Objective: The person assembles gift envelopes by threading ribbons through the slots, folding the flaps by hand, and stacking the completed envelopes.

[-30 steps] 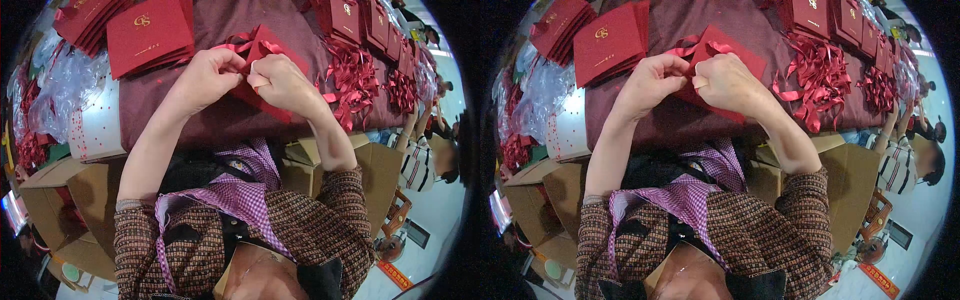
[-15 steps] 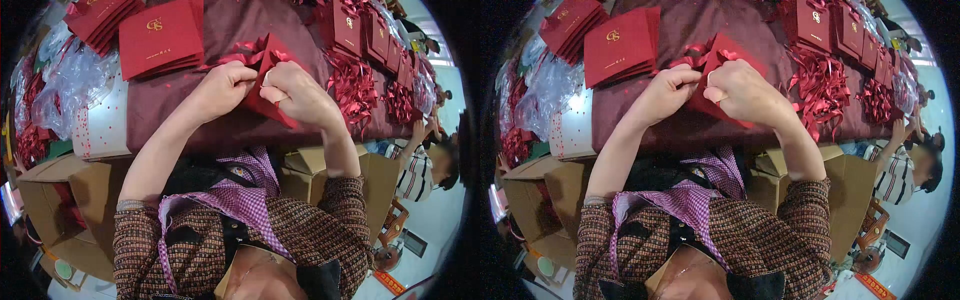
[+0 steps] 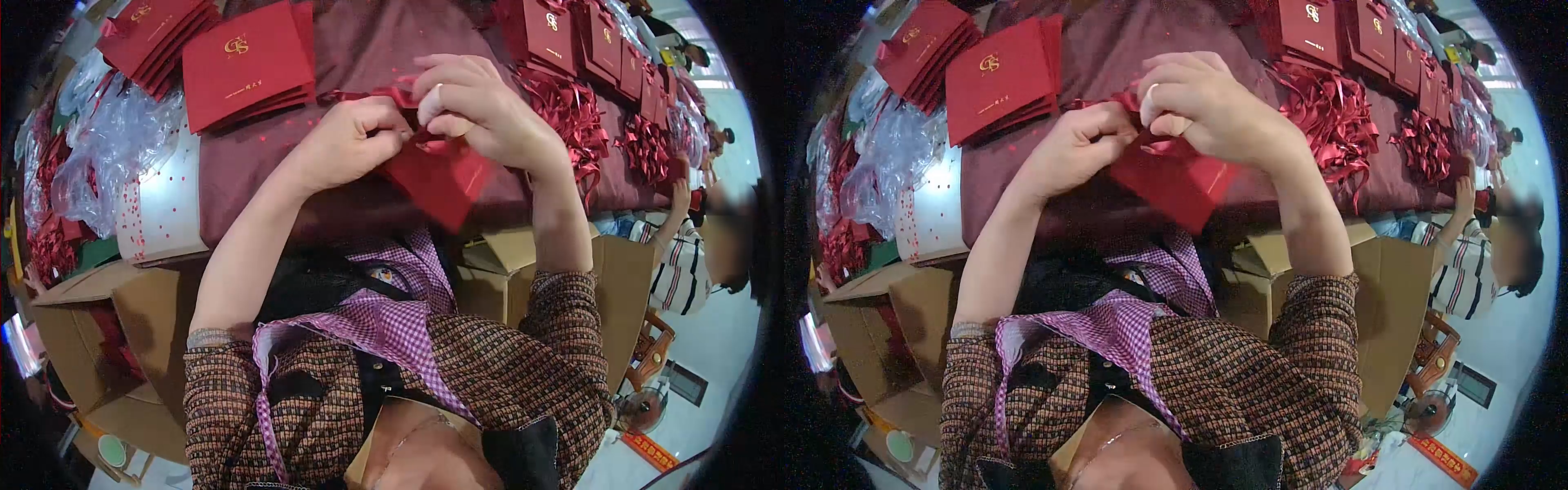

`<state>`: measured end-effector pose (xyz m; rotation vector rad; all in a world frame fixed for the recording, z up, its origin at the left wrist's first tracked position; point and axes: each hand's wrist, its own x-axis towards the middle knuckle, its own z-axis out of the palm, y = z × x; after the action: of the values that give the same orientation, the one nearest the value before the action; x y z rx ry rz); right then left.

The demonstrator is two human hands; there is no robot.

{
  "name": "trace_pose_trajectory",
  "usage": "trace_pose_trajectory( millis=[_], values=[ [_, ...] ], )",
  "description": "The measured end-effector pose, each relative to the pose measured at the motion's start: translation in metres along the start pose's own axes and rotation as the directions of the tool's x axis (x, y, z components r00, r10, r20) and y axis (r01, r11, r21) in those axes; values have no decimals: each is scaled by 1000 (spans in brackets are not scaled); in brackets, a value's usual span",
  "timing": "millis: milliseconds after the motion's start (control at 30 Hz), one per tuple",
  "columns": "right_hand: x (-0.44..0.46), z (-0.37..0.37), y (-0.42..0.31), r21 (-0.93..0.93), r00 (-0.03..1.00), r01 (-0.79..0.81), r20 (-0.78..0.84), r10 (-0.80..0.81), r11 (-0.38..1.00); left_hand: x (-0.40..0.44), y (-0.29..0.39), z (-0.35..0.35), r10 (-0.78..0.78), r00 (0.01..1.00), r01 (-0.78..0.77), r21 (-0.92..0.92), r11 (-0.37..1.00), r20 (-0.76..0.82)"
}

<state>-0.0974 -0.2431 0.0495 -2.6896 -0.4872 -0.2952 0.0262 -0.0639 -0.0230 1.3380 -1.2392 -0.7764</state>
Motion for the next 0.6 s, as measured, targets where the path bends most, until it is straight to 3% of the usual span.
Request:
trace_pose_trajectory(
  millis=[200,267,400,500,600],
  values=[
    [-15,-11,-6,150,997,-60,48,53,987,2,-1,8,-118,992,126,-276,953,46],
    [-19,-13,-6,174,996,-68,72,56,983,1,2,4,-271,962,264,-418,869,43],
    [-27,-20,-13,334,987,0,151,-53,943,0,-10,-23,-363,928,222,-666,712,-79],
    [-39,-28,-16,406,986,-58,168,-12,912,3,-10,-23,-397,895,146,-709,690,-202],
    [-52,-36,-6,471,991,-76,133,14,879,4,-13,-19,-400,897,159,-706,690,-188]
  ],
)
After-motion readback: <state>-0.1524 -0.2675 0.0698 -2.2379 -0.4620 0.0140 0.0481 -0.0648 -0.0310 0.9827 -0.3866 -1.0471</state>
